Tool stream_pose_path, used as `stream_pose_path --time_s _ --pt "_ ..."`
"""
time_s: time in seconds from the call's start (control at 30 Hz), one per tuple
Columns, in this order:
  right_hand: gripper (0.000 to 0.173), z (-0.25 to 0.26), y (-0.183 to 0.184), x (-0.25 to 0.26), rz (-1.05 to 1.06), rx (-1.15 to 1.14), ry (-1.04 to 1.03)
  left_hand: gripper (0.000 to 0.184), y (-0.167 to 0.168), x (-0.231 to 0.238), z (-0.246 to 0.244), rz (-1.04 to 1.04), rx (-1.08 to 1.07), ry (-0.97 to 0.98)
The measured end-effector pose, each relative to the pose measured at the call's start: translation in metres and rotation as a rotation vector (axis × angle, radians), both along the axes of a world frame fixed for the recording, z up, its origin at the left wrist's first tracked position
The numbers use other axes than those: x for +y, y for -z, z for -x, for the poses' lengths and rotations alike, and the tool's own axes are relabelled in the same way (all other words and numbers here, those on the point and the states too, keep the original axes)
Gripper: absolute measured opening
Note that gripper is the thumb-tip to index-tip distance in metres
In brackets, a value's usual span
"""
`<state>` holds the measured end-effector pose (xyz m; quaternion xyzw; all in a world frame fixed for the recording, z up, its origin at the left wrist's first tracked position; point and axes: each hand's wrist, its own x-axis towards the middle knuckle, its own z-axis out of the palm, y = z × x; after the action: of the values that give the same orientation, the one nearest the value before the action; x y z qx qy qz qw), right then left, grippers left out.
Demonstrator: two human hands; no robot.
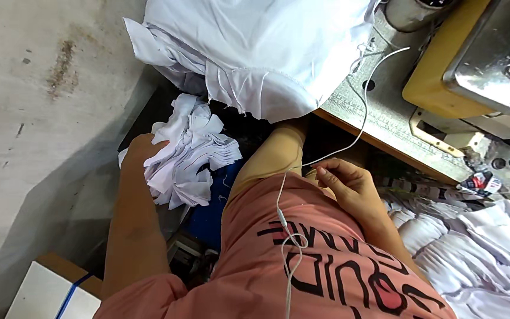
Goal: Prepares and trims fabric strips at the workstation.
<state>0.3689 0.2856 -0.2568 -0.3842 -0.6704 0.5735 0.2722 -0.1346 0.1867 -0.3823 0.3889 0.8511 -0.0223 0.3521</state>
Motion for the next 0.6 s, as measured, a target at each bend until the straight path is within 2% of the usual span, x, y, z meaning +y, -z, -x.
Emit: stream_pose_path --time_s 0.1,0.2,0.3,0.37,0.43,0.5,0.53,0.6 --pt "0.015 0.000 -0.002 0.005 -0.006 -0.016 -0.023 0.042 -0.021 -0.003 -0.001 -0.112 -0.077 -0.026" --pt "0.019 0.006 -0.010 0.023 -0.140 -0.060 -0.125 0.029 -0.080 0.003 -0.018 -0.184 -0.204 0.044" --pt "0.023 0.036 -0.032 0.038 -0.345 -0.092 -0.264 0.015 -0.148 0.017 -0.068 -0.338 -0.362 0.304" --pt "0.040 0.067 -0.042 0.040 -0.446 -0.023 -0.378 0.017 -0.168 0.031 -0.108 -0.488 -0.469 0.585" --pt "0.066 0.097 -0.042 0.038 -0.458 0.063 -0.485 0.023 -0.177 0.050 -0.149 -0.595 -0.571 0.815" --pt "0.079 0.110 -0.035 0.038 -0.376 0.090 -0.557 0.024 -0.175 0.070 -0.178 -0.689 -0.658 0.962" --pt "0.078 0.108 -0.031 0.039 -0.323 0.060 -0.569 0.023 -0.173 0.080 -0.185 -0.702 -0.713 0.975" --pt "0.053 0.094 -0.024 0.041 -0.206 -0.042 -0.557 0.018 -0.162 0.092 -0.188 -0.698 -0.853 0.854"
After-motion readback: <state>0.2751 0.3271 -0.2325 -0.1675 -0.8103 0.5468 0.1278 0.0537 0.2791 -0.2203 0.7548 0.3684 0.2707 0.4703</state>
